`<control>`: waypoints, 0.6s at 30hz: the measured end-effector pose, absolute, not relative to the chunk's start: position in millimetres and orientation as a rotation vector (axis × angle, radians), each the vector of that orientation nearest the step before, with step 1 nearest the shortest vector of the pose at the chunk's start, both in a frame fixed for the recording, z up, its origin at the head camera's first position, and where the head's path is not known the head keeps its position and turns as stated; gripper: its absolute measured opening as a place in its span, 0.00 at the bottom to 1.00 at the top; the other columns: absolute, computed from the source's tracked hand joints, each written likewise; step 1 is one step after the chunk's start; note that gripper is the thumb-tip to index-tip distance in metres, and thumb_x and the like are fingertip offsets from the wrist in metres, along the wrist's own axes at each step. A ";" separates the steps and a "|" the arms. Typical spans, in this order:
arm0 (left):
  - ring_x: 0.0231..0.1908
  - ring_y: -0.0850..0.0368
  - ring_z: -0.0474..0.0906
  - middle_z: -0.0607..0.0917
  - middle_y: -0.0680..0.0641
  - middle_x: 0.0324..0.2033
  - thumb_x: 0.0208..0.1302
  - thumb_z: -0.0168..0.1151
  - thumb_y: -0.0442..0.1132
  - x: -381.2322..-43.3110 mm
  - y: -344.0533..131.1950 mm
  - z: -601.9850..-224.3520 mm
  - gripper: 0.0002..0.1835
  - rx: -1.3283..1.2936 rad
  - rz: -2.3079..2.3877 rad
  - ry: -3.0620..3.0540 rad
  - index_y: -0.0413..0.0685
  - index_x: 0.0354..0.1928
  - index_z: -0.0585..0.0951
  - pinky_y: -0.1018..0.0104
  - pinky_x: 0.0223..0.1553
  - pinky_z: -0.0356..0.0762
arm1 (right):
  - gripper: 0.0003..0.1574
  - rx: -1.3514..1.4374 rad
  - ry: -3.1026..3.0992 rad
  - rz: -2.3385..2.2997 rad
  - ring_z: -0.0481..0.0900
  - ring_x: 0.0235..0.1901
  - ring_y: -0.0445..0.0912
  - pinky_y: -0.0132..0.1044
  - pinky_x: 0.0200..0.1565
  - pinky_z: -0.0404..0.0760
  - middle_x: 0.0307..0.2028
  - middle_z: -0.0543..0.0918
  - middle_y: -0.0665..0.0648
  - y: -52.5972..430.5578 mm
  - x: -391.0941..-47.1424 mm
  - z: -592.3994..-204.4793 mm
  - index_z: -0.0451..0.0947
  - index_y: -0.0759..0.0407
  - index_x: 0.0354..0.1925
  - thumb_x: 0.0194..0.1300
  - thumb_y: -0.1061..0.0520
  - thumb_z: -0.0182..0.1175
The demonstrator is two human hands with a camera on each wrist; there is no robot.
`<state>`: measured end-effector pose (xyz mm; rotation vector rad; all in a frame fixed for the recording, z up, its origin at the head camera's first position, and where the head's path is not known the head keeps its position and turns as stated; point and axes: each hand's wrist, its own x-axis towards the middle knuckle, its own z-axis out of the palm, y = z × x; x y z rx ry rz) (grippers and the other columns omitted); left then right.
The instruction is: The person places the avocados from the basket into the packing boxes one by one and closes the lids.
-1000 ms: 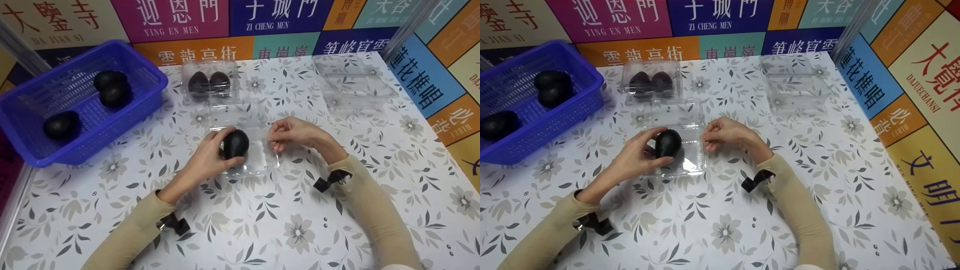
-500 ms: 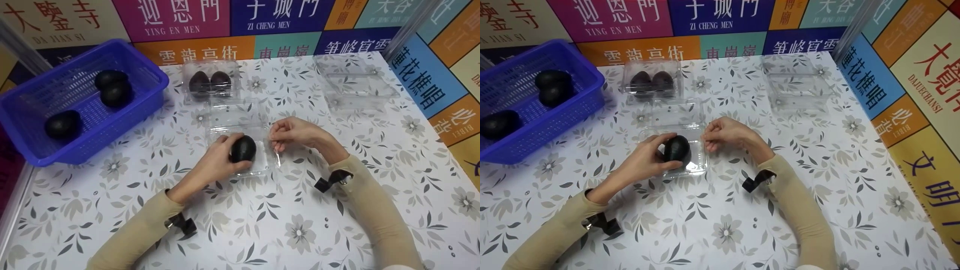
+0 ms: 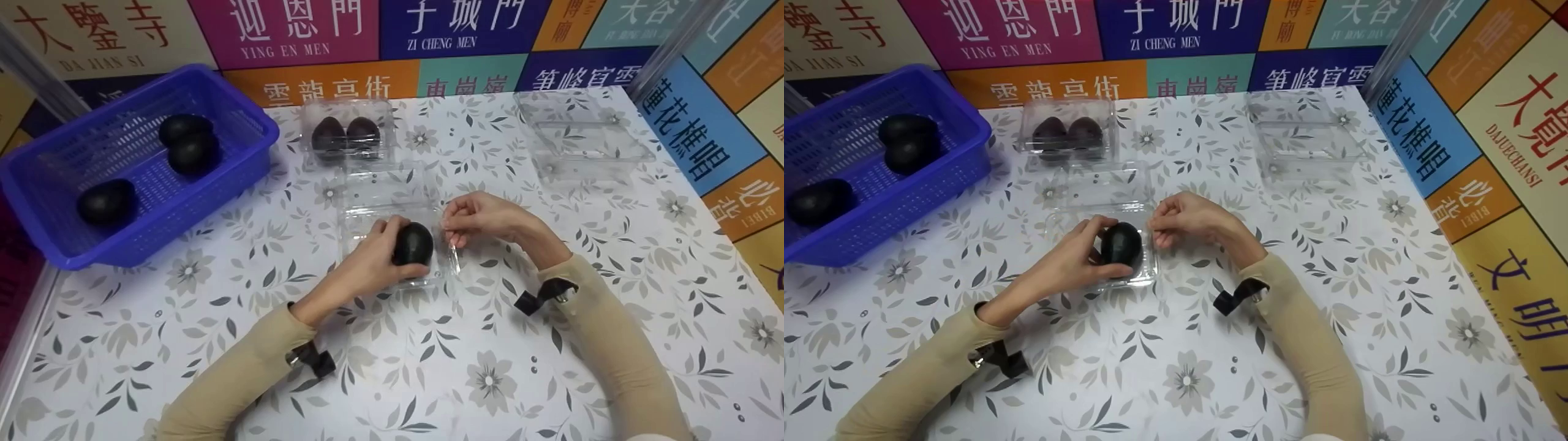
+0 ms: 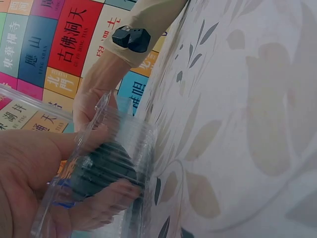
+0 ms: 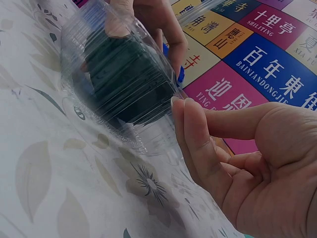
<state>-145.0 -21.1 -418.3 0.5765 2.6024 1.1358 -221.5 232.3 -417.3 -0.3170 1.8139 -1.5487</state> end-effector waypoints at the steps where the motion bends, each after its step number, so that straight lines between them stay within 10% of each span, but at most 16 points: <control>1: 0.52 0.42 0.77 0.72 0.36 0.57 0.55 0.78 0.54 -145.3 -19.6 -418.6 0.42 0.584 1.140 2.599 0.49 0.65 0.66 0.48 0.52 0.80 | 0.04 -0.319 1.812 -1.549 0.84 0.24 0.43 0.33 0.32 0.86 0.27 0.84 0.58 232.1 -221.9 -417.4 0.76 0.71 0.39 0.70 0.67 0.61; 18: 0.43 0.49 0.79 0.75 0.39 0.51 0.51 0.75 0.65 -146.8 -8.7 -418.0 0.48 0.564 1.106 2.542 0.47 0.64 0.62 0.58 0.40 0.82 | 0.02 -0.352 1.833 -1.546 0.84 0.24 0.43 0.33 0.31 0.85 0.27 0.84 0.57 232.8 -221.6 -418.8 0.76 0.70 0.39 0.70 0.68 0.59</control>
